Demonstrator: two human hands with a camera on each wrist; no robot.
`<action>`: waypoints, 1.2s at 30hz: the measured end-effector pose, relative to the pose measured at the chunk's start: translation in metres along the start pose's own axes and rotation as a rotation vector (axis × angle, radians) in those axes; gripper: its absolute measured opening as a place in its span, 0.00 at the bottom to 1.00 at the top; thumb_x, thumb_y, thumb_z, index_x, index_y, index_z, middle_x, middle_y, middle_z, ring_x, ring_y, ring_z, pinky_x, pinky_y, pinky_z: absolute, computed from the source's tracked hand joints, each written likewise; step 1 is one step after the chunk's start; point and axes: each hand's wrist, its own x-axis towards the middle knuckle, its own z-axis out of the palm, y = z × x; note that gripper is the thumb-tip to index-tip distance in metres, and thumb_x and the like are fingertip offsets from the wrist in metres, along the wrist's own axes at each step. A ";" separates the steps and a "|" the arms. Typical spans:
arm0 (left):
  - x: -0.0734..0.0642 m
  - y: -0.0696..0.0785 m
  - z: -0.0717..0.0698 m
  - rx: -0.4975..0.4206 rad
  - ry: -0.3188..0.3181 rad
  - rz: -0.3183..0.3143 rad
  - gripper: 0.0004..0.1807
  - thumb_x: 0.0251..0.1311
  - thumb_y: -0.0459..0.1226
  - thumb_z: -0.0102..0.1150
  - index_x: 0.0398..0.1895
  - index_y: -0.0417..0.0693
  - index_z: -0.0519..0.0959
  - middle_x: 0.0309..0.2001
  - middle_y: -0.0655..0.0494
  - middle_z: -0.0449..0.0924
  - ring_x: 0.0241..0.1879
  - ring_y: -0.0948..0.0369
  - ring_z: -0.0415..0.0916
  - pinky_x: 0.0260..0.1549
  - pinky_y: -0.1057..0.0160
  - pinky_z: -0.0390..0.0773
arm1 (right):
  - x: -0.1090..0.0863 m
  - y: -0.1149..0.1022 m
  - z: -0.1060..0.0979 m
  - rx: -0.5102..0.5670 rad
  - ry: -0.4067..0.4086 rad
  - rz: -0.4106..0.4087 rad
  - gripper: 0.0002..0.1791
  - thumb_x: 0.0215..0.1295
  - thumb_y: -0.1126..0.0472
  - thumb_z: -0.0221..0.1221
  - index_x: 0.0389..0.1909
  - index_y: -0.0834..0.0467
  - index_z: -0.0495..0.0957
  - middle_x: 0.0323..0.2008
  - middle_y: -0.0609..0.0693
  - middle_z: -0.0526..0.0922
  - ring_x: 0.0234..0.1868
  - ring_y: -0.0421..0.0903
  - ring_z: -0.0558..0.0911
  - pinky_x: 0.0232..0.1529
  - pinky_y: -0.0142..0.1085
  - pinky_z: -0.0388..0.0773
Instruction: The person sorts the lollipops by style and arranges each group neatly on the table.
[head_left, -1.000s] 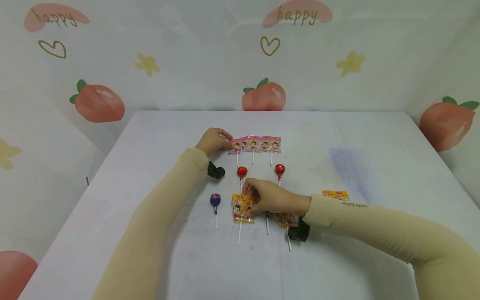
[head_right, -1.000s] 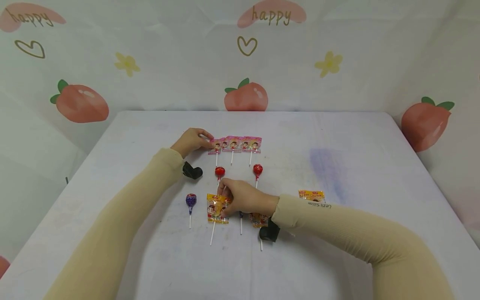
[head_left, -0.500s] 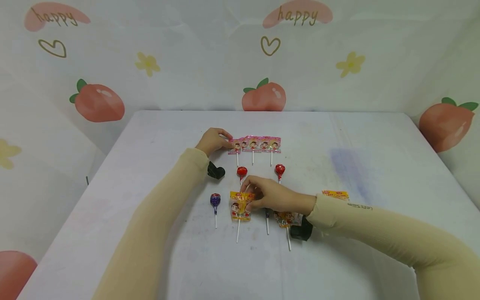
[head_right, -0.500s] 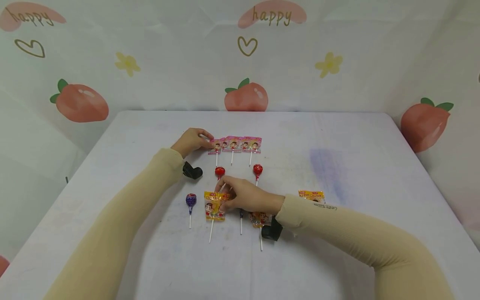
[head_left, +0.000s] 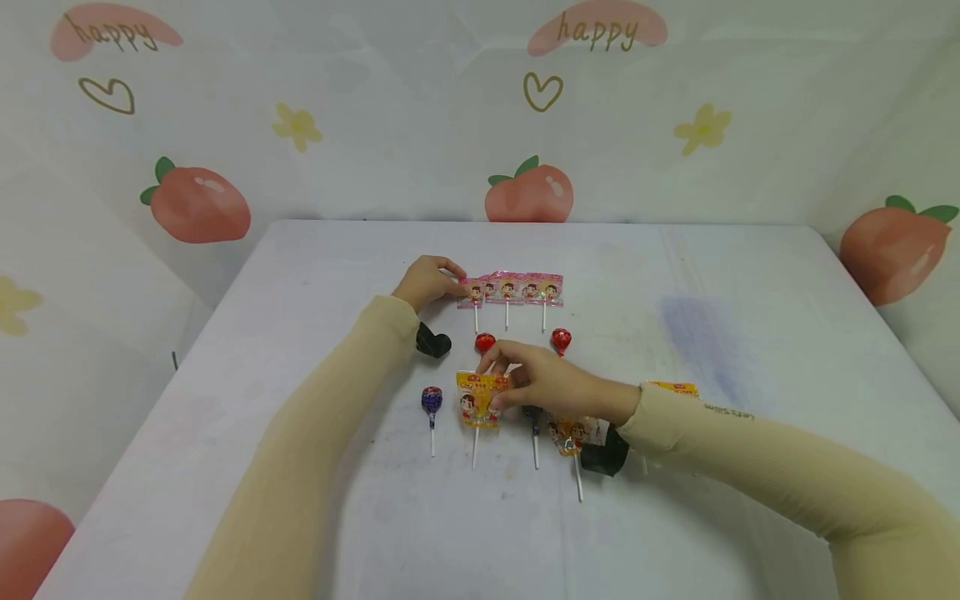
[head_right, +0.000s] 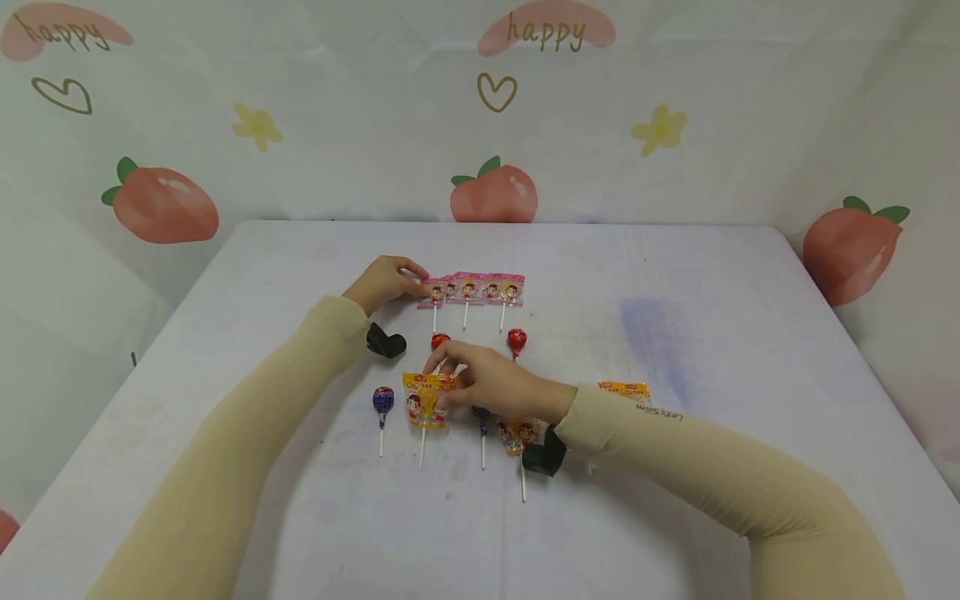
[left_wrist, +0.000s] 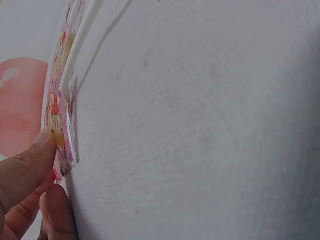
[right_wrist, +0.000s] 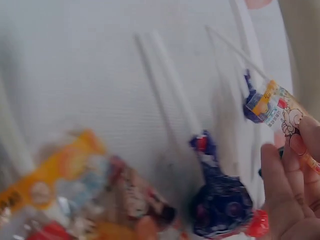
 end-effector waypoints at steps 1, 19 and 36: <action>0.000 0.000 0.000 0.002 0.001 0.002 0.18 0.54 0.40 0.69 0.49 0.49 0.81 0.63 0.49 0.71 0.60 0.52 0.65 0.65 0.53 0.62 | 0.000 -0.001 -0.001 -0.002 0.004 -0.013 0.21 0.56 0.65 0.67 0.50 0.56 0.74 0.44 0.51 0.74 0.43 0.46 0.76 0.42 0.32 0.77; -0.001 0.001 0.000 0.004 0.003 0.008 0.18 0.54 0.41 0.69 0.49 0.48 0.81 0.62 0.49 0.72 0.57 0.53 0.66 0.64 0.53 0.62 | -0.010 -0.030 -0.031 0.022 0.144 -0.104 0.22 0.56 0.71 0.66 0.53 0.61 0.75 0.50 0.55 0.76 0.47 0.50 0.79 0.49 0.41 0.80; 0.000 0.000 0.001 -0.025 -0.009 -0.026 0.17 0.55 0.40 0.69 0.48 0.50 0.81 0.59 0.50 0.72 0.56 0.53 0.64 0.63 0.53 0.63 | -0.030 -0.030 -0.070 0.028 0.297 -0.084 0.23 0.60 0.65 0.65 0.57 0.59 0.74 0.57 0.52 0.75 0.45 0.50 0.82 0.42 0.36 0.81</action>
